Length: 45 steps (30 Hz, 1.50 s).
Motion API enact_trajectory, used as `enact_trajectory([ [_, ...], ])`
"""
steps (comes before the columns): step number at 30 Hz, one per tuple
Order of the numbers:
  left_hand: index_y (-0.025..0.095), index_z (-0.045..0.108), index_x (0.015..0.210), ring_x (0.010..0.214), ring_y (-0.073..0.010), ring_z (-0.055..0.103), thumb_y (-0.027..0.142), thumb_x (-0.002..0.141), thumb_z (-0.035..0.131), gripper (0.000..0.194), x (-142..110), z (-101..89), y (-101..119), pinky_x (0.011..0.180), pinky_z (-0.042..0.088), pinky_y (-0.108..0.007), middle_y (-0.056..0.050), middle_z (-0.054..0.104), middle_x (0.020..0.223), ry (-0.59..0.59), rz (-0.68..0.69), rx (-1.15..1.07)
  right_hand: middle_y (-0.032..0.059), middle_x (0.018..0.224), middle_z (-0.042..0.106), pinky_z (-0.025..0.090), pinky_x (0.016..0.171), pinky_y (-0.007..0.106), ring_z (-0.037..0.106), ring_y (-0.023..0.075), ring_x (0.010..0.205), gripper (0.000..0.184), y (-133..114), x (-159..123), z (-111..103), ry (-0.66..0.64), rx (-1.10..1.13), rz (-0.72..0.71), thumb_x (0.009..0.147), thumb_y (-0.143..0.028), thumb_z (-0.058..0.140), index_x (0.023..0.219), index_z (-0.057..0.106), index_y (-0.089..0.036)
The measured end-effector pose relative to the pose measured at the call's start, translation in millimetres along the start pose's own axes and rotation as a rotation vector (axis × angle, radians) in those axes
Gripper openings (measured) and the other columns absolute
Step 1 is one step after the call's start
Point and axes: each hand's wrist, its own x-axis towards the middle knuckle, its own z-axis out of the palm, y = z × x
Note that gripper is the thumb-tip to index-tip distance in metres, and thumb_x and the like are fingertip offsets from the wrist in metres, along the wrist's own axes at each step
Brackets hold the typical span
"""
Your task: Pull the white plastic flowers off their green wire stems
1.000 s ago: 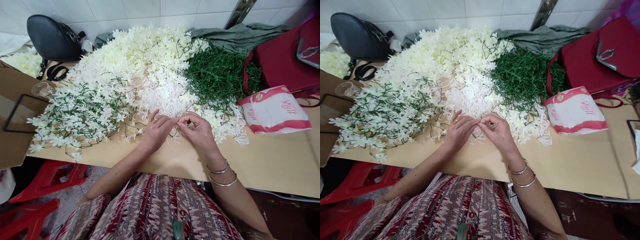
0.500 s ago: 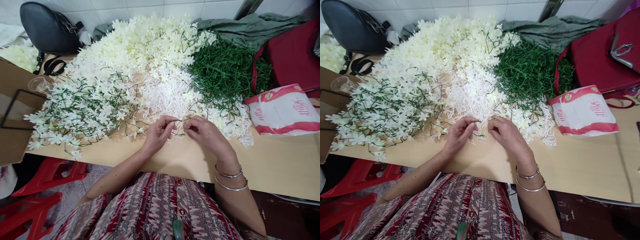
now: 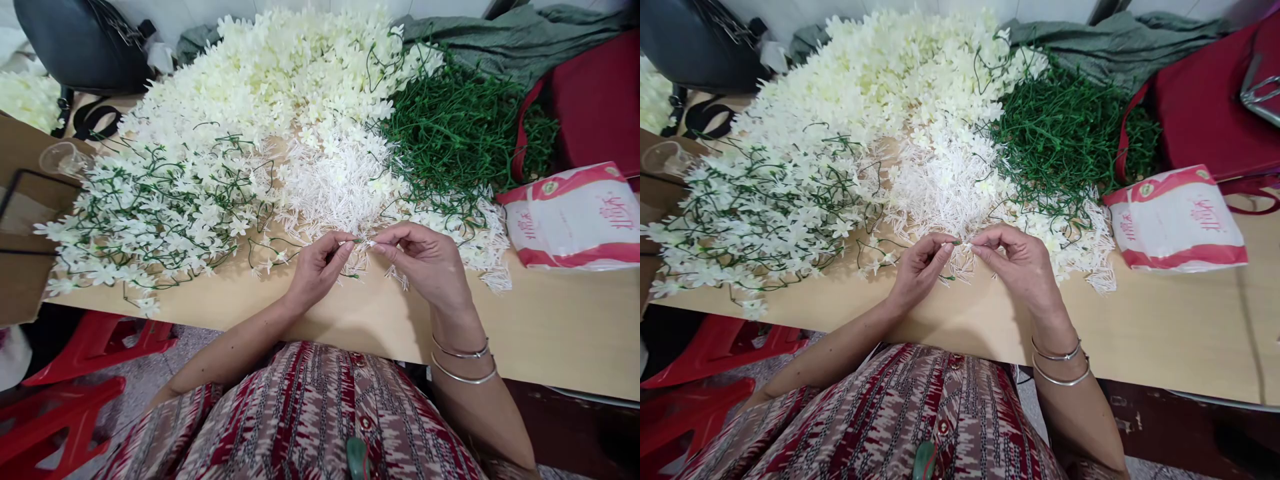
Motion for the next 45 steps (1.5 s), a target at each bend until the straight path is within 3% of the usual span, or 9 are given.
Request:
enact_trajectory([
  [6,0.02,0.072,0.105,0.059,-0.0101,0.043,0.046,0.103,0.056,0.031,-1.4,1.3,-1.3,0.059,0.035,-0.025,0.004,0.052,0.066,-0.023,0.019,0.036,-0.0001,0.085,0.072,0.05,0.08,0.037,0.065,0.0181,0.084,0.01,2.3,0.2,3.9,-0.03,0.012,-0.079,0.084,-0.019,0.078,0.083,0.077,-0.029],
  [13,0.02,0.073,0.105,0.056,-0.0099,0.04,0.045,0.103,0.057,0.03,-0.5,1.1,-1.7,0.055,0.033,-0.024,0.005,0.049,0.062,-0.011,0.011,0.039,-0.0002,0.083,0.071,0.049,0.076,0.035,0.064,0.0168,0.079,0.009,2.2,-1.4,3.9,-0.02,-0.013,-0.034,0.083,-0.018,0.076,0.085,0.075,-0.027],
  [25,0.02,0.074,0.101,0.058,-0.0095,0.05,0.041,0.102,0.058,0.026,1.2,-1.0,-0.1,0.057,0.039,-0.023,0.001,0.067,0.074,-0.038,0.078,0.11,-0.0003,0.08,0.069,0.051,0.073,0.035,0.061,0.0171,0.076,0.01,3.1,-0.8,5.0,-0.014,0.0,0.028,0.08,-0.027,0.08,0.088,0.075,-0.027],
  [27,0.019,0.074,0.1,0.06,-0.0097,0.053,0.038,0.102,0.06,0.024,2.3,-1.6,-0.3,0.059,0.041,-0.023,0.0,0.07,0.075,-0.058,0.132,0.157,-0.0008,0.078,0.067,0.05,0.069,0.033,0.059,0.0165,0.072,0.01,2.6,0.9,1.7,0.046,0.03,0.032,0.08,-0.029,0.08,0.087,0.074,-0.027],
  [30,0.019,0.075,0.1,0.064,-0.0106,0.058,0.031,0.102,0.061,0.019,2.5,-1.5,-2.5,0.061,0.045,-0.023,-0.002,0.07,0.076,-0.077,0.259,0.267,-0.0005,0.079,0.065,0.049,0.066,0.033,0.058,0.0166,0.071,0.011,3.6,5.7,-7.7,0.269,0.077,-0.032,0.08,-0.028,0.08,0.086,0.071,-0.029],
  [33,0.019,0.075,0.105,0.076,-0.0131,0.065,0.029,0.101,0.063,0.015,0.3,-1.3,-6.3,0.07,0.05,-0.026,-0.005,0.072,0.089,-0.046,0.373,0.412,0.0011,0.082,0.064,0.053,0.072,0.037,0.06,0.0188,0.073,0.013,5.9,11.7,-18.9,0.499,0.103,-0.12,0.081,-0.03,0.08,0.084,0.067,-0.03],
  [36,0.021,0.072,0.114,0.096,-0.0189,0.069,0.034,0.099,0.067,0.021,-1.1,-3.1,-7.6,0.085,0.051,-0.033,-0.008,0.073,0.104,-0.001,0.423,0.585,0.002,0.085,0.063,0.056,0.078,0.04,0.062,0.0193,0.075,0.016,7.4,16.1,-25.9,0.624,0.157,-0.13,0.08,-0.03,0.08,0.087,0.066,-0.03],
  [41,0.021,0.069,0.119,0.104,-0.0218,0.067,0.033,0.103,0.059,0.022,14.5,-2.6,2.5,0.092,0.047,-0.036,-0.009,0.072,0.112,-0.059,0.451,0.744,0.002,0.088,0.066,0.056,0.078,0.04,0.062,0.0183,0.074,0.016,11.2,18.1,-25.2,0.662,0.189,-0.188,0.082,-0.031,0.081,0.087,0.066,-0.028],
  [45,0.021,0.07,0.12,0.108,-0.0233,0.065,0.031,0.106,0.055,0.023,47.4,17.2,11.1,0.096,0.043,-0.038,-0.007,0.073,0.117,-0.172,0.507,0.84,0.002,0.095,0.07,0.056,0.076,0.042,0.066,0.0208,0.081,0.014,15.6,19.3,-22.1,0.617,0.152,-0.296,0.085,-0.03,0.081,0.084,0.067,-0.03],
])
